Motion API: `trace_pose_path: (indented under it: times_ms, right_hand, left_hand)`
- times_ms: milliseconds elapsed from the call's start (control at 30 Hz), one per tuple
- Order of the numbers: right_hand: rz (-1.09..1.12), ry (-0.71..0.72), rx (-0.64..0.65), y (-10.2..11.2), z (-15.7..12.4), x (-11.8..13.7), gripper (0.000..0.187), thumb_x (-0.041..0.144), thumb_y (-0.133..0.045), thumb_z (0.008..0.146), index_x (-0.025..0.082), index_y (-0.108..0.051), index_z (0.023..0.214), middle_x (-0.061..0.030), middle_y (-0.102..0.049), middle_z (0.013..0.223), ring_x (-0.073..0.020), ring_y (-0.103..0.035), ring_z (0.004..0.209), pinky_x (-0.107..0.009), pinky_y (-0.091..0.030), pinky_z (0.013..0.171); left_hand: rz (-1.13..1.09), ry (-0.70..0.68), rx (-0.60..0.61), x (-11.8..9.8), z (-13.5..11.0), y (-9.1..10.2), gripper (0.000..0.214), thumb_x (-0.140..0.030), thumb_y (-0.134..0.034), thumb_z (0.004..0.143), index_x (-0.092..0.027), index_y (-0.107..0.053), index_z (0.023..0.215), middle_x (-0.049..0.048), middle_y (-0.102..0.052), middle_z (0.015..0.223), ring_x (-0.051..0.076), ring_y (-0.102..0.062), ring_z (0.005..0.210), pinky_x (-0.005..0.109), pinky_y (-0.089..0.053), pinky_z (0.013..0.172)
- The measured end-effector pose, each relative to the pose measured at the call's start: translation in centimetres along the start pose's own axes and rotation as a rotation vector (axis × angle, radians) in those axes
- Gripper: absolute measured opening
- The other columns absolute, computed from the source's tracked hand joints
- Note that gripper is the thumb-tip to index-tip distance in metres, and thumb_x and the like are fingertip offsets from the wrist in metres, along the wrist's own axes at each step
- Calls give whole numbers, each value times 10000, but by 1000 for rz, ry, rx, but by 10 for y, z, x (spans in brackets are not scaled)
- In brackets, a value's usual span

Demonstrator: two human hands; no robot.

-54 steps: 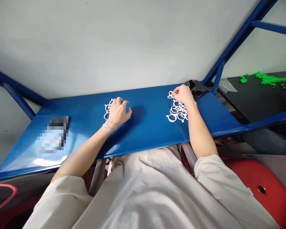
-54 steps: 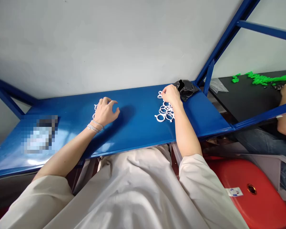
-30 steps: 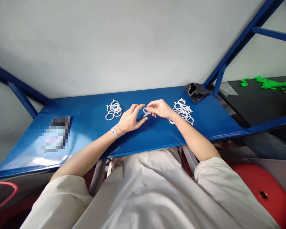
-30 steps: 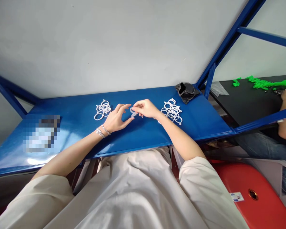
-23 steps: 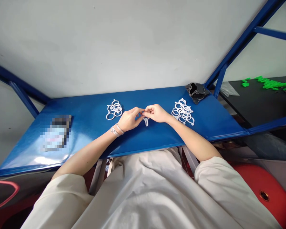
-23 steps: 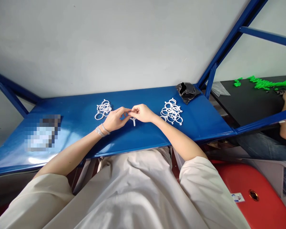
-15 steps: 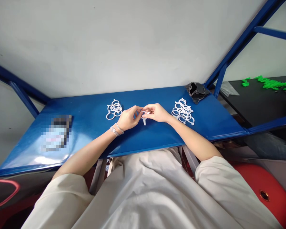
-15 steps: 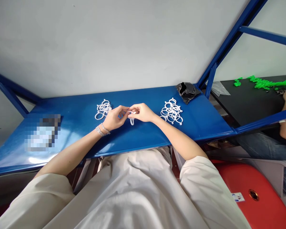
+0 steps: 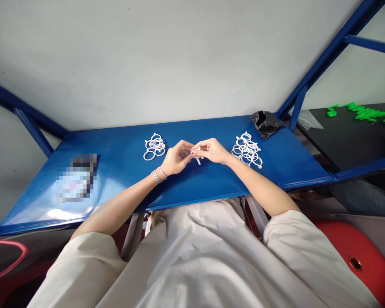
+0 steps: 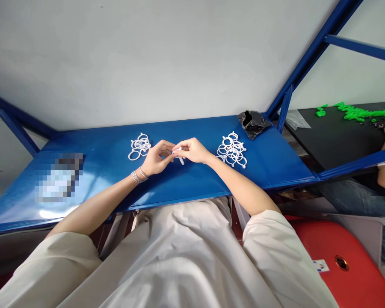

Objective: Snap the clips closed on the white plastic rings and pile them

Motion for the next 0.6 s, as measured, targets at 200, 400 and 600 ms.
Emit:
trace_pose_path:
  times_ms: [200, 400, 600]
  right_hand:
    - [-112, 43, 135, -14, -6, 6, 418, 549, -765, 868, 139, -756, 788, -58, -737, 747, -122, -546, 599, -265, -401, 578]
    - [-259, 3, 173, -31, -9, 4, 356, 473, -671, 946, 168, -643, 764, 20, -571, 623, -114, -449, 554, -266, -342, 561]
    - [-337, -35, 199, -36, -11, 10, 281, 347, -610, 981, 195, -552, 752, 40, -532, 572, -110, -430, 514, -262, -299, 545]
  left_hand:
    - [-495, 237, 317, 13, 0, -18, 530, -529, -848, 830, -213, -472, 1029, -43, -632, 709, 69, -501, 454, 209, -427, 453]
    - [-393, 233, 378, 13, 0, -20, 427, -334, -861, 751, -202, -467, 849, -69, -485, 691, 60, -442, 531, 206, -384, 501]
    - [-323, 226, 402, 8, 3, -24, 305, -265, -786, 672, -144, -611, 891, -23, -582, 735, 96, -495, 633, 226, -409, 599]
Point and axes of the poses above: each hand's wrist, its own z-axis towards the middle knuckle, its own y-axis out of the back of the hand, x = y × z, the point moved 5 cm from there along z, towards the middle knuckle
